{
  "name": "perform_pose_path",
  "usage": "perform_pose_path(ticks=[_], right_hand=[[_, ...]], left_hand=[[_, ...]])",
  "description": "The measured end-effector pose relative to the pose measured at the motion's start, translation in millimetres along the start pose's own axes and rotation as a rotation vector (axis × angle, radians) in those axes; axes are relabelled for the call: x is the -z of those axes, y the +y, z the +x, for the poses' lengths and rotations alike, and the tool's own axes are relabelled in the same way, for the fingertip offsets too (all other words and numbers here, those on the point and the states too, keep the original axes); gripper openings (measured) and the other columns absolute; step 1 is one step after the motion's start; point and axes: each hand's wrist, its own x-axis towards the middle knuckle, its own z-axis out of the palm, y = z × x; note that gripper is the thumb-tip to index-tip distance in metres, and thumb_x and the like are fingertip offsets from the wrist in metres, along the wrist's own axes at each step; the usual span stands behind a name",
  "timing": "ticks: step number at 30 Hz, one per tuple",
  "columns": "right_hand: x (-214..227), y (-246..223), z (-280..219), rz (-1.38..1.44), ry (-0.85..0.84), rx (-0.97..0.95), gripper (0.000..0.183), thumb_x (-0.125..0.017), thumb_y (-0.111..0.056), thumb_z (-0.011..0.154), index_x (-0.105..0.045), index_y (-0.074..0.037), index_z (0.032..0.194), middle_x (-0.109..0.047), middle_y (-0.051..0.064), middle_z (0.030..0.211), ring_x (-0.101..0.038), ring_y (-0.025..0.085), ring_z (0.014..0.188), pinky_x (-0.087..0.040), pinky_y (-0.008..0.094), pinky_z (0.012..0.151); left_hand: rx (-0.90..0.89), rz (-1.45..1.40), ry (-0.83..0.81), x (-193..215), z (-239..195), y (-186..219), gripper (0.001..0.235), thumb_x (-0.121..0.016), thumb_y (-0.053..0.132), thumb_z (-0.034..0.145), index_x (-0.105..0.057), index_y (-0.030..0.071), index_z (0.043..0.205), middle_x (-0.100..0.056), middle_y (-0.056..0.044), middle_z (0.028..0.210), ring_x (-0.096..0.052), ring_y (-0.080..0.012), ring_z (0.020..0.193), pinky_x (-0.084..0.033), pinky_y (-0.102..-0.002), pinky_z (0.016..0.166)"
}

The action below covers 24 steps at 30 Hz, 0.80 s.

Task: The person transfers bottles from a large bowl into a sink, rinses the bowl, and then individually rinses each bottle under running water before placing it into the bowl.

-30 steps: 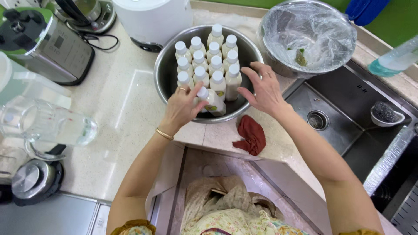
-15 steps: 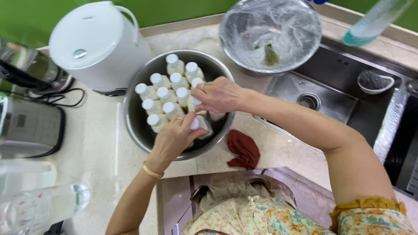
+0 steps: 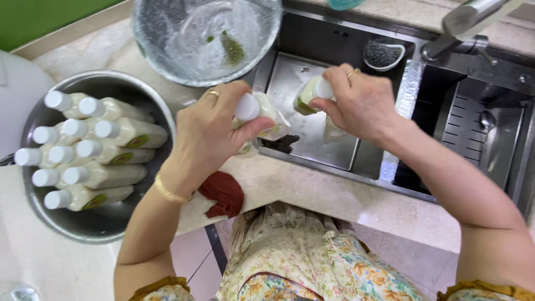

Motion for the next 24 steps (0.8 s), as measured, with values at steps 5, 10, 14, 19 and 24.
perform_pose_path(ticks=[5, 10, 14, 19, 24], right_hand=[[-150, 82, -101, 0.075, -0.154, -0.342, 0.049, -0.073, -0.043, 0.091, -0.056, -0.002, 0.111, -0.067, 0.017, 0.101, -0.071, 0.035, 0.085, -0.056, 0.045, 0.063], [-246, 111, -154, 0.12, -0.278, -0.448, 0.047, -0.067, -0.041, 0.095, -0.051, -0.001, 0.115, -0.066, 0.02, 0.106, -0.071, 0.038, 0.089, -0.058, 0.047, 0.066], [-260, 110, -158, 0.175, -0.389, -0.51, 0.047, -0.065, -0.042, 0.099, -0.049, 0.0, 0.114, -0.066, 0.021, 0.109, -0.072, 0.037, 0.091, -0.06, 0.046, 0.066], [-245, 109, -144, 0.023, -0.334, -0.512, 0.043, -0.072, -0.041, 0.087, -0.062, -0.003, 0.105, -0.071, 0.017, 0.1, -0.067, 0.035, 0.095, -0.052, 0.051, 0.077], [-249, 99, -138, 0.022, -0.338, -0.48, 0.042, -0.074, -0.041, 0.088, -0.065, -0.003, 0.103, -0.072, 0.017, 0.101, -0.065, 0.035, 0.101, -0.048, 0.052, 0.085]], left_hand=[[0.207, -0.204, -0.088, -183, 25, -17, 0.043, -0.078, 0.04, 0.091, -0.06, 0.009, 0.115, -0.071, -0.012, 0.102, -0.07, -0.0353, 0.09, -0.055, -0.046, 0.071], [0.305, -0.098, -0.248, -317, 12, -53, 0.048, -0.076, 0.041, 0.09, -0.057, 0.007, 0.119, -0.069, -0.016, 0.103, -0.068, -0.0375, 0.093, -0.055, -0.048, 0.073], [0.3, -0.021, -0.3, -372, -7, -89, 0.051, -0.074, 0.04, 0.09, -0.056, 0.006, 0.123, -0.068, -0.018, 0.111, -0.066, -0.0382, 0.099, -0.055, -0.049, 0.075], [0.35, 0.101, -0.415, -406, -41, -115, 0.048, -0.07, 0.042, 0.095, -0.056, 0.007, 0.124, -0.066, -0.016, 0.113, -0.066, -0.0358, 0.103, -0.056, -0.047, 0.077], [0.386, 0.165, -0.483, -410, -44, -116, 0.045, -0.068, 0.041, 0.098, -0.057, 0.01, 0.13, -0.062, -0.02, 0.117, -0.064, -0.0376, 0.104, -0.055, -0.048, 0.08]])
